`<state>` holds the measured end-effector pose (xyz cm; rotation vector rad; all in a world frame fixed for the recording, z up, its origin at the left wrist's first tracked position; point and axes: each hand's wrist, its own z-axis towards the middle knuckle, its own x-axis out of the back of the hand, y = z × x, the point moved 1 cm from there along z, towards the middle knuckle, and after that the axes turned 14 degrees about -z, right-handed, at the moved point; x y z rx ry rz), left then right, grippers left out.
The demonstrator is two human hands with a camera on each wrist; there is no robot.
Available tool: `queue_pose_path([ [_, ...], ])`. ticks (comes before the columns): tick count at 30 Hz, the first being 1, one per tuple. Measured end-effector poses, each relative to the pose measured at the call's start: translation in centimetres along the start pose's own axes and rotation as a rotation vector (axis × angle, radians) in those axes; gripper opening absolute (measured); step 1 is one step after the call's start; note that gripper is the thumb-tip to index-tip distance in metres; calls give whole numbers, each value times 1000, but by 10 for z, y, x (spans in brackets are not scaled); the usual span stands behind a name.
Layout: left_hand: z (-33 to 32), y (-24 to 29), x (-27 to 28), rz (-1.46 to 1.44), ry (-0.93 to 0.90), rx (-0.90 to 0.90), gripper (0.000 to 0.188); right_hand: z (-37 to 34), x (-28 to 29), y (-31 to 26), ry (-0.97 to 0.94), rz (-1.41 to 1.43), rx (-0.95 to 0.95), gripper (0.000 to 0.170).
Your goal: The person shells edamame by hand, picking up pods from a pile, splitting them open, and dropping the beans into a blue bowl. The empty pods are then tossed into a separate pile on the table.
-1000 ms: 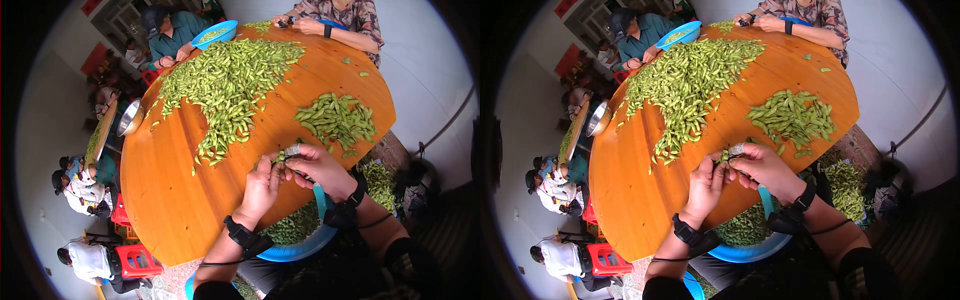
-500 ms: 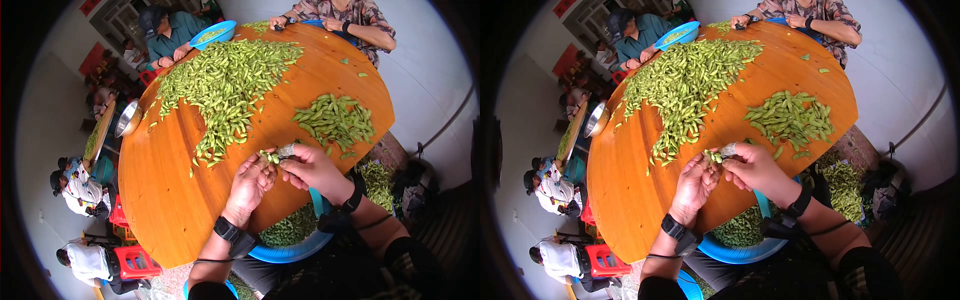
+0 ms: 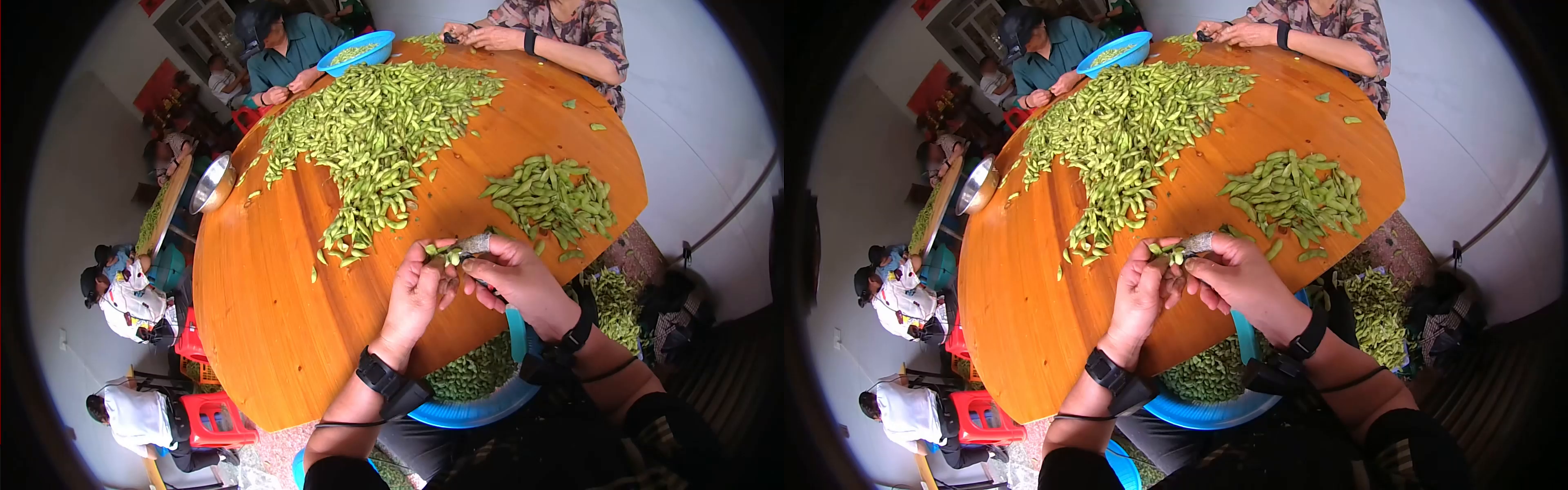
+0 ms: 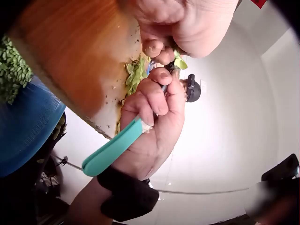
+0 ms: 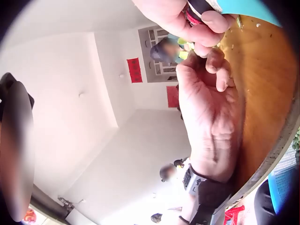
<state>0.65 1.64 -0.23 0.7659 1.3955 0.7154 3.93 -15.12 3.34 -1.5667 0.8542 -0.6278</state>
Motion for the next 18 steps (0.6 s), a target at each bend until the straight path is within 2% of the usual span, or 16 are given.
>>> queue_pose_path([
  [4,1,4,-6,-149,70,94,27,8,-8,18,100,-170,73,26],
  [5,1,3,-7,-149,73,93,27,10,-10,23,141,-201,148,25],
  [6,1,2,-9,-64,50,68,30,10,-12,25,181,-233,222,23],
  [9,2,1,-6,47,-6,43,33,11,-11,23,152,-177,257,21],
  [15,1,1,-1,28,-15,93,29,1,-2,14,78,-52,62,12],
  [18,0,3,-6,32,10,80,27,2,3,17,104,-44,60,9],
])
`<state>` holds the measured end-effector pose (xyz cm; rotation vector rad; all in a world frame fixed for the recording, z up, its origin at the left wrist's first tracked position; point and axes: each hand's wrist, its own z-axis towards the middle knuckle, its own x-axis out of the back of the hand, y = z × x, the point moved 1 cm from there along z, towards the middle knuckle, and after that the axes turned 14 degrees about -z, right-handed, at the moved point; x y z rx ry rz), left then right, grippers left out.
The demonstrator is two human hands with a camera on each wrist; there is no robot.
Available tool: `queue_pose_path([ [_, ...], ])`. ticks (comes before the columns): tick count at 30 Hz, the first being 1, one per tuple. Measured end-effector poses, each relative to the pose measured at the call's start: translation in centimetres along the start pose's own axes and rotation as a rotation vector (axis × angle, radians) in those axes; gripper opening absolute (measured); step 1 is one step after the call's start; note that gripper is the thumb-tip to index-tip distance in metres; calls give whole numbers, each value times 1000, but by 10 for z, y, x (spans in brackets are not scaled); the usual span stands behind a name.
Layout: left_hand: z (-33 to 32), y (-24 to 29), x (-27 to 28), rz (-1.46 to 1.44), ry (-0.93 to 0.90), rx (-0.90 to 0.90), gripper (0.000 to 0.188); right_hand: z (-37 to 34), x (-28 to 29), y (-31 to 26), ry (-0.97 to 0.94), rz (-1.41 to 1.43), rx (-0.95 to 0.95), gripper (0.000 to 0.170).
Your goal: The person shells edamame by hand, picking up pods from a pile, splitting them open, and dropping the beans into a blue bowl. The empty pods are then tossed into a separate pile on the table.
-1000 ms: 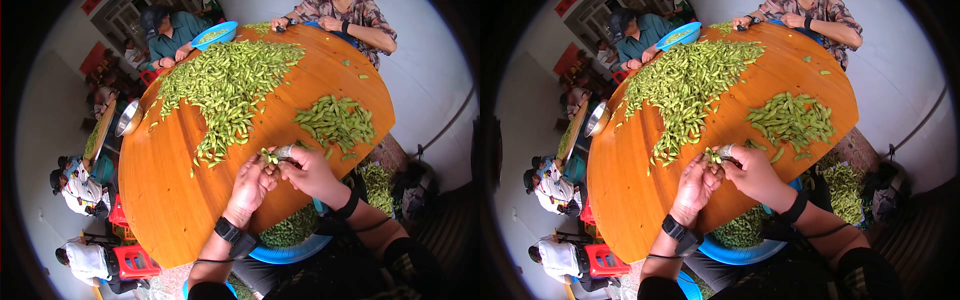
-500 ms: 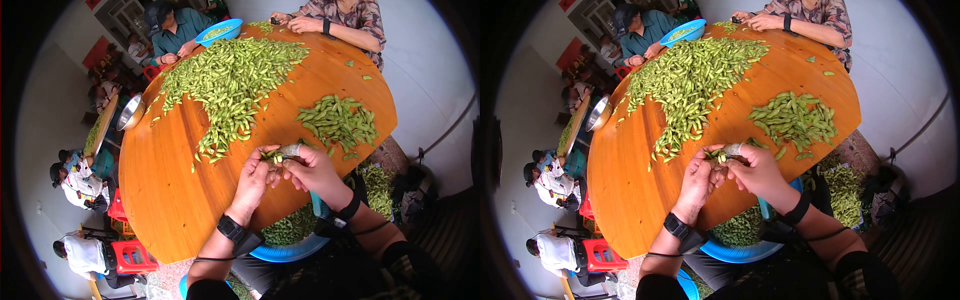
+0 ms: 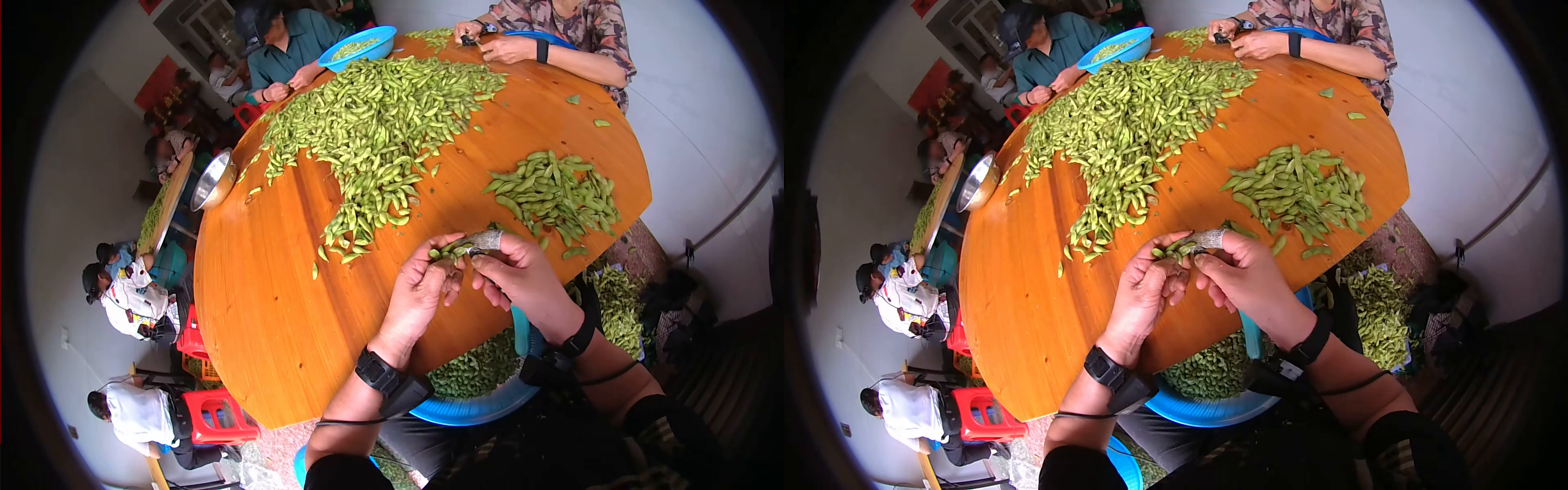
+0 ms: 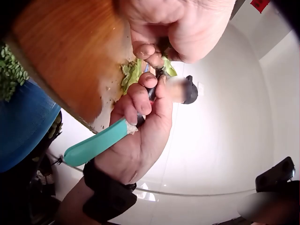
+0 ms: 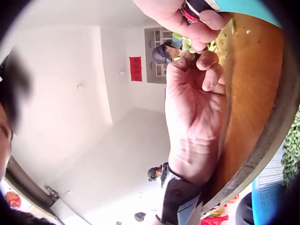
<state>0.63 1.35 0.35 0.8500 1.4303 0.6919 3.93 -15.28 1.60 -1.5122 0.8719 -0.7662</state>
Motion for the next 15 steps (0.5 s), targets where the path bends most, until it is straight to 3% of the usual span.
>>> queue_pose_path([
  [7,5,-9,4,45,180,-108,27,-1,6,5,63,-57,6,13],
  [9,5,-7,11,79,151,-114,27,1,18,4,215,-159,93,17],
  [14,2,-3,6,98,141,-54,22,2,52,10,203,-456,46,21],
  [15,3,-4,6,85,131,-88,21,1,51,9,234,-488,123,22],
])
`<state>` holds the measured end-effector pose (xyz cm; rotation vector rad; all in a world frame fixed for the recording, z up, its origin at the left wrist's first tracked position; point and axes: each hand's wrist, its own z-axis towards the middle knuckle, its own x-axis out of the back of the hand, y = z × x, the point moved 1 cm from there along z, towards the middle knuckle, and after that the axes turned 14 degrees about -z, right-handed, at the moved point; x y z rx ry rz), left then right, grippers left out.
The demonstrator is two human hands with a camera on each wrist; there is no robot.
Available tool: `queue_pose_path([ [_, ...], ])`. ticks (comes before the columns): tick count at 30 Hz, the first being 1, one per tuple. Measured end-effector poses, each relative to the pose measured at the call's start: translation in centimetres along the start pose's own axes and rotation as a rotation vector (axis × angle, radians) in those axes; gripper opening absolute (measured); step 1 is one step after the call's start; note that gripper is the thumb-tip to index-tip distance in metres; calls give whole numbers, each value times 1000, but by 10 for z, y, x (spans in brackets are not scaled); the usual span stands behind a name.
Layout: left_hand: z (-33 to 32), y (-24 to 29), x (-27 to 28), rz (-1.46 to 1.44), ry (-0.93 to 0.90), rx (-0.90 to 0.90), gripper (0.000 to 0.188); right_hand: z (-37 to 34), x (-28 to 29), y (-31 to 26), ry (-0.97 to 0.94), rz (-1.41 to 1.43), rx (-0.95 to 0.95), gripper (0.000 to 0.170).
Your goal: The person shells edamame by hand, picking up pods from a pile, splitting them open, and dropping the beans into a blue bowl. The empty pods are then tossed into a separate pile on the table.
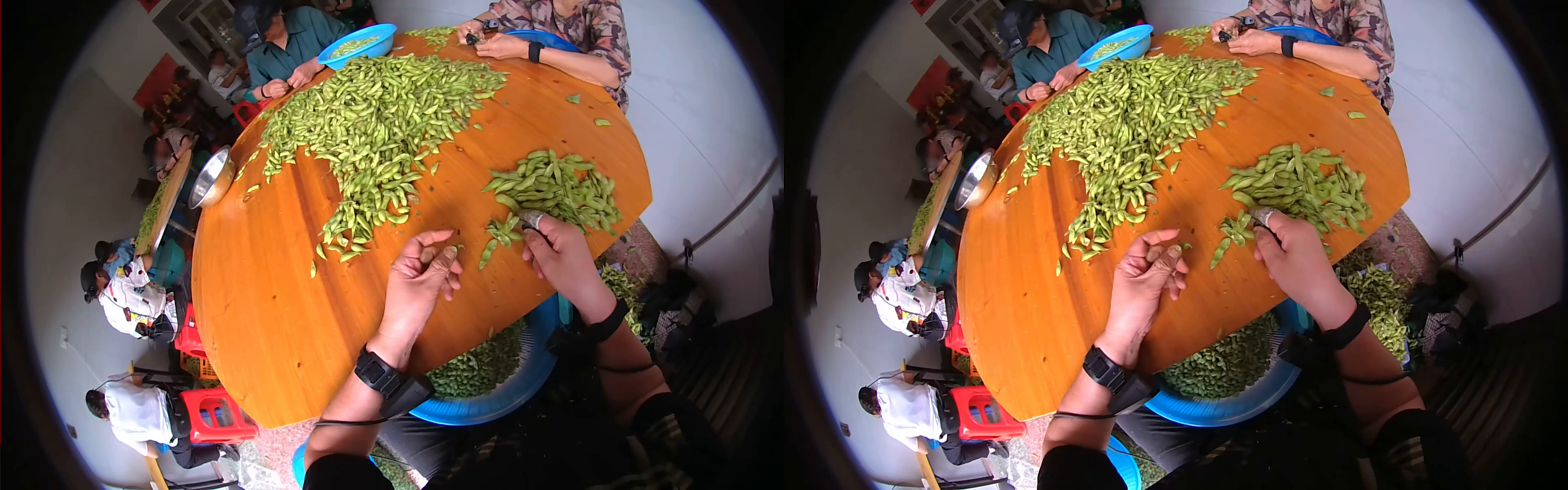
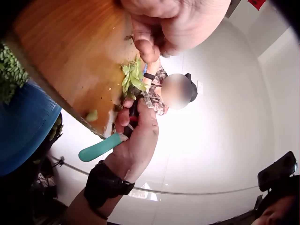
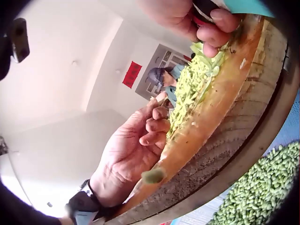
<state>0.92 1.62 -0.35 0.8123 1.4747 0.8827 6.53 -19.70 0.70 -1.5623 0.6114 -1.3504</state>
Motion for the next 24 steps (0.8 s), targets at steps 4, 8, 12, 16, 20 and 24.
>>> queue_pose_path([
  [4,0,0,-1,-17,-23,34,19,-10,-13,-24,-52,-51,166,25],
  [8,0,3,4,-126,-28,63,23,-11,-50,-23,-74,-66,330,7],
  [12,-1,3,6,-201,-1,97,25,-14,-48,-27,-113,-14,240,8],
  [16,-1,1,-3,116,9,-40,27,-9,-32,-37,-174,145,27,10],
  [20,-5,-7,-4,351,-40,-181,28,-4,-29,-40,-280,185,7,11],
  [24,-5,-9,0,701,-91,-367,34,-4,-35,-35,-326,201,11,12],
])
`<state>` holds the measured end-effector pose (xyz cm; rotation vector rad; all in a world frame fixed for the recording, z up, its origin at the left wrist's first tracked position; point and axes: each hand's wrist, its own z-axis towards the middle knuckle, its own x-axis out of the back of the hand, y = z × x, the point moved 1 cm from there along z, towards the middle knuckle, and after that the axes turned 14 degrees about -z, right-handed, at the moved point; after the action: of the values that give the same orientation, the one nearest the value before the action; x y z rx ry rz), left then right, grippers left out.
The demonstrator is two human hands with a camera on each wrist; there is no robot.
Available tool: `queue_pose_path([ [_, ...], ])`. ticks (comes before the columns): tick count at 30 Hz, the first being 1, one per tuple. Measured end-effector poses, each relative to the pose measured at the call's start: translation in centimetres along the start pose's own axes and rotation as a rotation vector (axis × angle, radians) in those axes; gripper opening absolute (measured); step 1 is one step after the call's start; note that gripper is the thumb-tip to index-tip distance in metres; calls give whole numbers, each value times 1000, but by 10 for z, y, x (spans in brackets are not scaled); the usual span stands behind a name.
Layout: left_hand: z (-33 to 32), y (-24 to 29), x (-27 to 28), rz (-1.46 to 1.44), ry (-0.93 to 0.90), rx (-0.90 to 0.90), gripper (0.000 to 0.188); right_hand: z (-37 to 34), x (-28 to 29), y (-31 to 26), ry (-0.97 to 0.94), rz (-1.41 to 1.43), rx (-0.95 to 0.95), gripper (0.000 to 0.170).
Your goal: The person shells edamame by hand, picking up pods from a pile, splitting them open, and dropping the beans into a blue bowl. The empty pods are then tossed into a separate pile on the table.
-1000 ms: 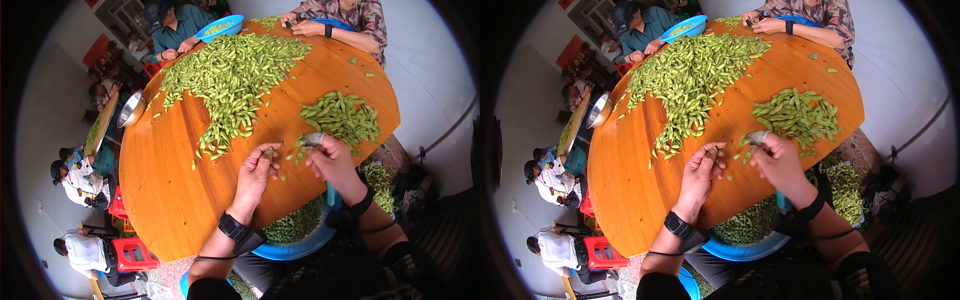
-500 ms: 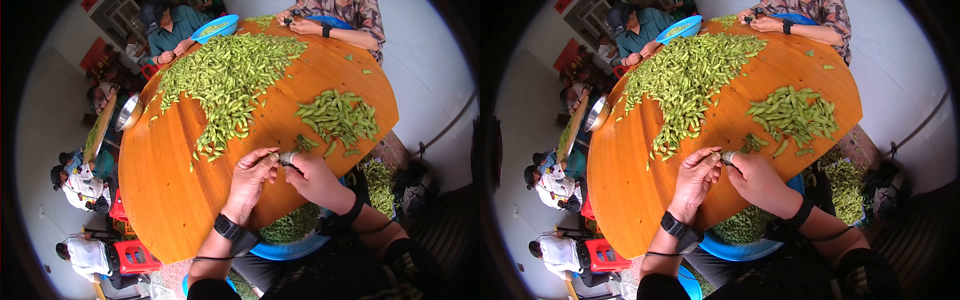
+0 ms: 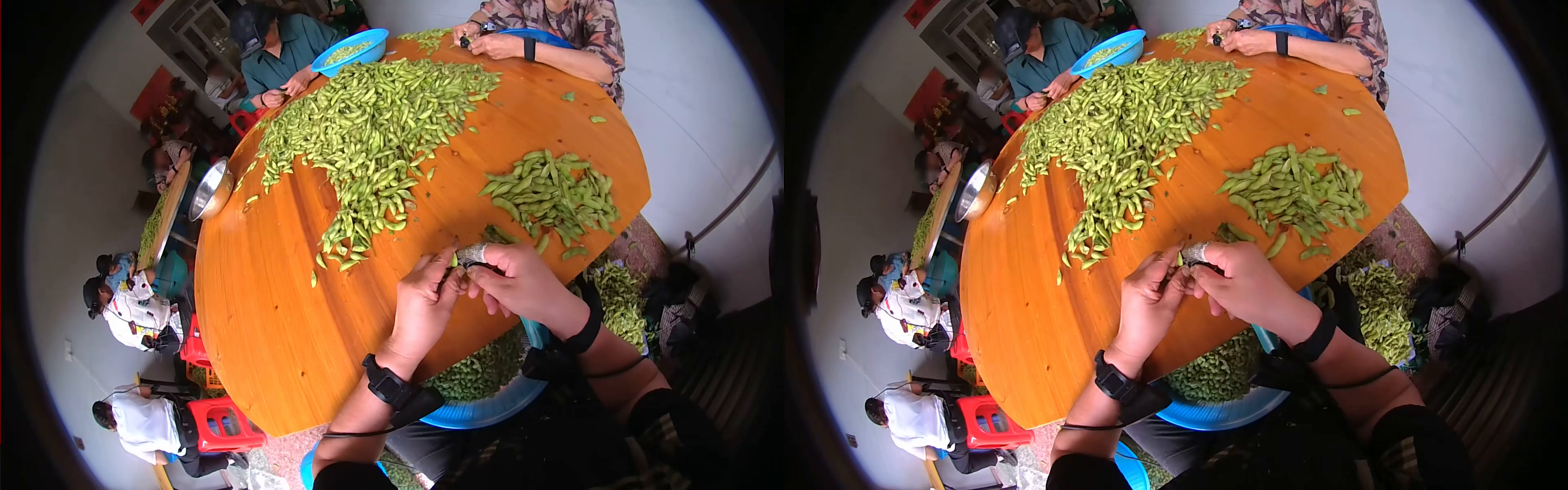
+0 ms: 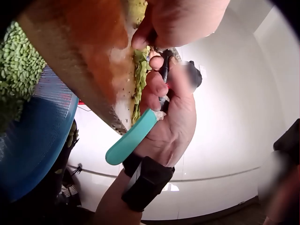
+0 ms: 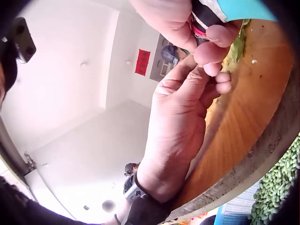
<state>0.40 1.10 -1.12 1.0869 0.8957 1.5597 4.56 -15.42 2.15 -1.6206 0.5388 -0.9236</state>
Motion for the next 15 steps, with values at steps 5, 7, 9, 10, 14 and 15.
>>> queue_pose_path([
  [5,-2,3,0,159,-22,-58,40,-2,-3,4,-14,-39,-1,11],
  [7,-2,5,0,166,-14,-83,38,-1,-5,5,-6,-39,11,11],
  [9,-4,5,-1,108,-7,-60,38,-1,-7,6,31,22,21,12],
  [10,-4,4,-1,50,0,-35,37,0,-7,8,33,21,22,12],
  [14,-3,6,1,2,-31,76,31,2,-10,9,62,54,50,14],
  [15,-3,4,1,-102,-31,127,30,2,-10,8,79,71,60,14],
])
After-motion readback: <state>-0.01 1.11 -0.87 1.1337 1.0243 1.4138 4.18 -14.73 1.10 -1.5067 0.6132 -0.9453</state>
